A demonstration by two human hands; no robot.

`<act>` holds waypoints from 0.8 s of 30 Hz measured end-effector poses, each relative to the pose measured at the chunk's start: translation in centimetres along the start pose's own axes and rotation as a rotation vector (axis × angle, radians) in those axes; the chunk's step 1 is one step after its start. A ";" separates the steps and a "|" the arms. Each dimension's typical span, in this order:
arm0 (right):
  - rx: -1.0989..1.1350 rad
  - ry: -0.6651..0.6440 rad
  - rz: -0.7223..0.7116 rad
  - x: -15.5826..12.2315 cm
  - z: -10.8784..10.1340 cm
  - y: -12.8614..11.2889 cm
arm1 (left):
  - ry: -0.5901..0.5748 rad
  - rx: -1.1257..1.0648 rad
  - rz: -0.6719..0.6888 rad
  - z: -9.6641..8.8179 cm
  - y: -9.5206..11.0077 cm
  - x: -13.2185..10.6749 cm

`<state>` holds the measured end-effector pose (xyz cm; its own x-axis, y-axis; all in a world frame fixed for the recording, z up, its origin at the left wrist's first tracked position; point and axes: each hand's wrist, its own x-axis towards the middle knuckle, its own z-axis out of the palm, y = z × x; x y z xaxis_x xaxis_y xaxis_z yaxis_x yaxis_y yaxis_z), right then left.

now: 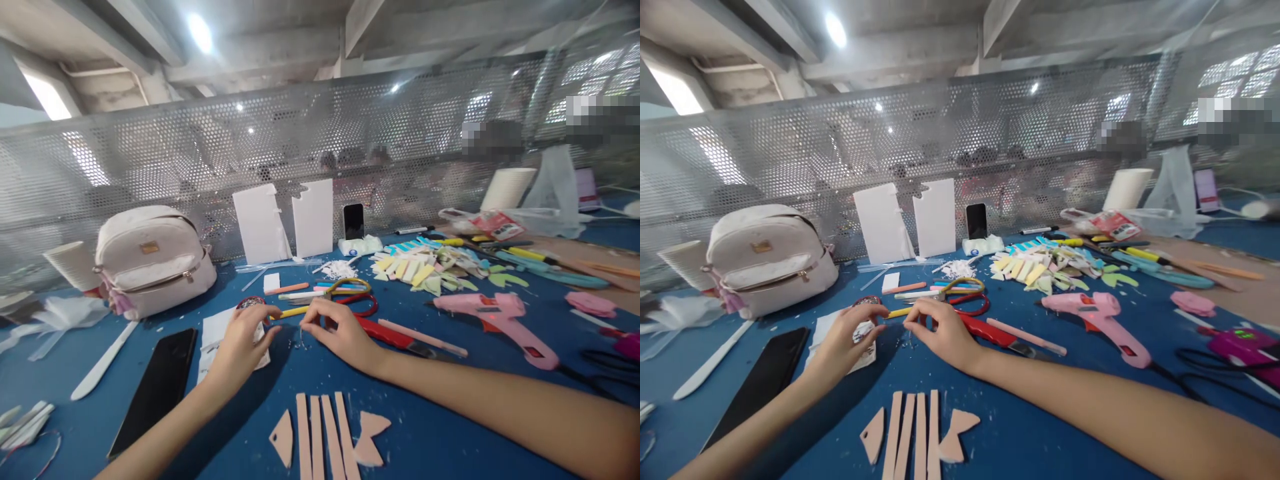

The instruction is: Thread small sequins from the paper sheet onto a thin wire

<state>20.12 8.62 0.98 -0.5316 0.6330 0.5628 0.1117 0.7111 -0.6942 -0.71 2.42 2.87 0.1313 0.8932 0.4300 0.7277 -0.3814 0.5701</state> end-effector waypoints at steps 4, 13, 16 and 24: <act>0.020 0.020 0.018 0.2 0.0 0.1 | -0.062 0.110 -0.035 0.1 -1.8 0.6; 0.023 -0.009 0.002 0.0 -0.1 -0.2 | -0.176 0.100 -0.028 -0.2 -2.2 0.3; 0.020 -0.016 -0.008 0.0 -0.1 -0.2 | -0.182 0.074 -0.027 -0.4 -2.3 0.2; 0.017 -0.022 -0.010 0.0 -0.2 -0.3 | -0.144 0.006 -0.049 -0.1 -2.1 0.3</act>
<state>20.22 8.42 1.28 -0.5510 0.6187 0.5600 0.0925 0.7121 -0.6959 -2.31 3.44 1.84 0.1901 0.9358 0.2967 0.7397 -0.3353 0.5835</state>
